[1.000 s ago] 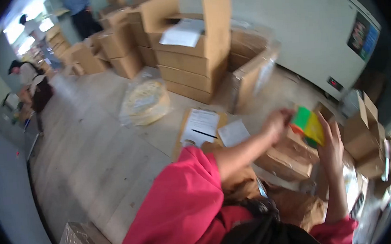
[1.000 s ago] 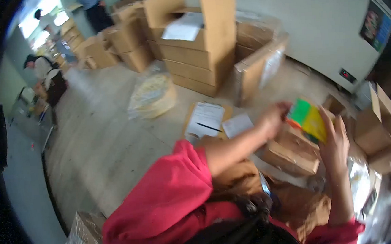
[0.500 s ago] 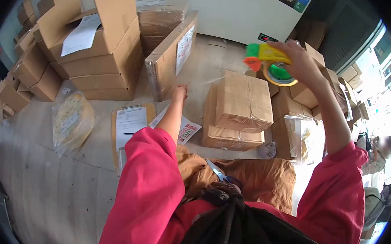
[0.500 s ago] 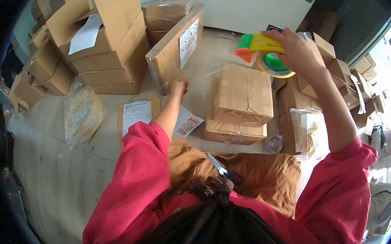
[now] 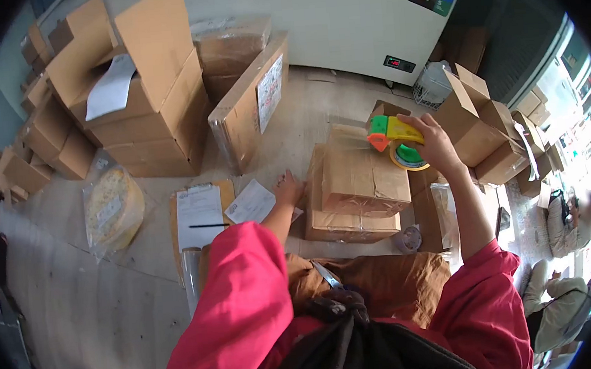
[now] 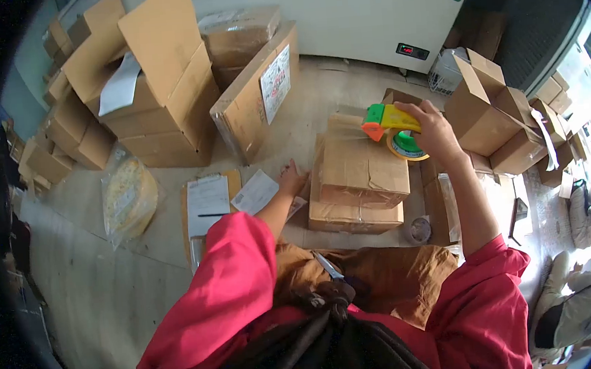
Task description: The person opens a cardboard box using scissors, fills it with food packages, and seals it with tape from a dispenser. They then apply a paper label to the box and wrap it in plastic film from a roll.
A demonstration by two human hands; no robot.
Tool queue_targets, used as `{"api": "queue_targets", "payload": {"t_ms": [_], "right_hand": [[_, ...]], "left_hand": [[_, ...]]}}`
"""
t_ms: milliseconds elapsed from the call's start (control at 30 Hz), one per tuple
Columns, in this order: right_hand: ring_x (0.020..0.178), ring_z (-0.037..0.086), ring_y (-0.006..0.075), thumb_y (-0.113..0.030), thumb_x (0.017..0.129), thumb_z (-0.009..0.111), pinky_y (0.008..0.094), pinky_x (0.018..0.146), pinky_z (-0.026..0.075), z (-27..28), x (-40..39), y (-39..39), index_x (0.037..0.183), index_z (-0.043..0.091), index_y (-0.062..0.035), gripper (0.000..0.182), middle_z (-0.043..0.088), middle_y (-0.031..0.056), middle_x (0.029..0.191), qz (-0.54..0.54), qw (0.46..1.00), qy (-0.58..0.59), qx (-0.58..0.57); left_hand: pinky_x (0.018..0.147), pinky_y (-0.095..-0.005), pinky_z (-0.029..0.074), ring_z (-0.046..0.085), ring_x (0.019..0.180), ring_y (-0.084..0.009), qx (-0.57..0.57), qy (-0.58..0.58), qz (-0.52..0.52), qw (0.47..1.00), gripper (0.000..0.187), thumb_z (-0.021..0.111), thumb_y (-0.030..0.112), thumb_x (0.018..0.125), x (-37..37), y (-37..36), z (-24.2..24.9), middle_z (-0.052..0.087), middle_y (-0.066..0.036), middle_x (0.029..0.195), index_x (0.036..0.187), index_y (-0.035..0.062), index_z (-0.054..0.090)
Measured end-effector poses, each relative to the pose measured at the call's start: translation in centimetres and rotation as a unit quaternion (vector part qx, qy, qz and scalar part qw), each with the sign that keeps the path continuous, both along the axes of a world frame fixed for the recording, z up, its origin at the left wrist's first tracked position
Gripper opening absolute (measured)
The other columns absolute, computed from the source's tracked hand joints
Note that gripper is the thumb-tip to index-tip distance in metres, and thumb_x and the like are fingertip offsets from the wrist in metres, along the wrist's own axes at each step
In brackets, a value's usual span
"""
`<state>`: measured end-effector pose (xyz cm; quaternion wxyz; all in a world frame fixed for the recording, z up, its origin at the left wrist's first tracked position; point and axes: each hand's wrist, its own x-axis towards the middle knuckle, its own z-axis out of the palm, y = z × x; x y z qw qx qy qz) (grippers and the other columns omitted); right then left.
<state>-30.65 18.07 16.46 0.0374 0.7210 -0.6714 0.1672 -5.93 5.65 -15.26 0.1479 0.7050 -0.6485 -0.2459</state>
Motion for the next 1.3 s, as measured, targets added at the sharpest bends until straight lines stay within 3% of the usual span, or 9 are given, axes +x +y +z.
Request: {"api": "queue_targets", "payload": {"t_ms": [133,200,433,800,933,1033,1133,1200,1300], "right_hand": [[0.097,0.055,0.0318,-0.006,0.070,0.065,0.0384,0.082,0.047,-0.7,-0.6,0.0,0.123,0.051,-0.0256,0.059,0.052,0.0115,0.100,0.012,1.000,0.000,-0.016],[0.098,0.055,0.0304,-0.009,0.073,0.063,0.0376,0.081,0.049,-1.2,-1.0,-0.1,0.123,0.051,-0.0290,0.055,0.052,0.0114,0.103,0.013,0.999,0.032,-0.028],[0.099,0.056,0.0261,-0.009,0.076,0.056,0.0364,0.074,0.051,-0.3,-1.2,-0.4,0.126,0.048,-0.0325,0.056,0.053,0.0081,0.103,0.011,0.989,0.145,0.026],[0.098,0.050,0.0273,-0.014,0.073,0.063,0.0375,0.081,0.048,-3.2,-14.4,9.0,0.132,0.040,-0.0352,0.067,0.053,0.0045,0.100,-0.101,0.986,0.127,0.041],[0.095,0.048,0.0266,-0.017,0.077,0.058,0.0394,0.081,0.044,-9.6,-14.0,9.3,0.132,0.041,-0.0362,0.061,0.052,0.0055,0.096,-0.091,0.971,0.197,-0.105],[0.094,0.048,0.0262,-0.015,0.079,0.054,0.0377,0.081,0.042,-10.2,-11.9,8.0,0.132,0.043,-0.0355,0.058,0.051,0.0062,0.096,-0.072,0.978,0.183,-0.074],[0.095,0.048,0.0252,-0.012,0.079,0.052,0.0359,0.081,0.041,-10.7,-10.1,6.8,0.130,0.045,-0.0342,0.056,0.051,0.0065,0.095,-0.069,0.967,0.233,-0.082],[0.097,0.047,0.0244,-0.012,0.080,0.051,0.0352,0.080,0.041,-10.3,-9.0,6.6,0.130,0.045,-0.0332,0.056,0.051,0.0066,0.094,-0.076,0.966,0.243,-0.053],[0.096,0.047,0.0256,-0.009,0.079,0.051,0.0360,0.080,0.042,-10.9,-8.6,6.5,0.132,0.043,-0.0310,0.057,0.052,0.0073,0.094,-0.075,0.971,0.227,-0.029]], "left_hand": [[0.102,-0.0421,0.029,0.039,0.121,-0.0366,-0.279,0.392,-0.144,0.865,0.069,0.056,0.043,0.083,0.9,-0.6,11.8,0.044,-0.022,0.128,0.135,0.0026,0.033],[0.104,-0.0429,0.027,0.035,0.125,-0.0374,-0.320,0.319,-0.327,0.830,0.075,0.058,0.048,0.081,-1.0,2.0,20.9,0.040,-0.023,0.132,0.136,0.0032,0.031],[0.108,-0.0416,0.024,0.025,0.132,-0.0368,-0.310,-0.058,-0.452,0.834,0.091,0.054,0.062,0.077,-4.8,4.0,20.1,0.030,-0.023,0.140,0.135,-0.0039,0.030],[0.110,-0.0404,0.018,0.018,0.136,-0.0278,-0.255,-0.087,-0.419,0.867,0.098,0.044,0.071,0.076,-4.9,4.3,20.5,0.022,-0.015,0.146,0.140,0.0005,0.020],[0.110,-0.0425,0.016,0.015,0.137,-0.0274,-0.220,-0.068,-0.415,0.880,0.099,0.045,0.071,0.076,-4.8,4.4,20.8,0.018,-0.014,0.148,0.141,0.0023,0.019],[0.109,-0.0399,0.019,0.022,0.135,-0.0275,-0.283,-0.023,-0.413,0.865,0.085,0.047,0.060,0.083,-3.9,5.7,21.0,0.025,-0.016,0.145,0.140,0.0014,0.023],[0.103,-0.0363,0.027,0.040,0.120,-0.0218,-0.300,0.502,-0.069,0.808,0.045,0.048,0.028,0.091,-1.1,12.1,19.7,0.043,-0.015,0.129,0.125,-0.0008,0.042],[0.080,-0.0295,0.040,0.051,0.090,-0.0159,-0.144,0.554,0.113,0.812,0.024,0.049,0.025,0.091,0.8,18.7,11.9,0.054,-0.006,0.094,0.100,0.0033,0.050],[0.069,-0.0264,0.046,0.059,0.080,-0.0133,0.300,0.544,-0.064,0.781,0.029,0.050,0.033,0.090,-0.8,25.3,8.6,0.061,-0.006,0.086,0.094,0.0057,0.055]]}}
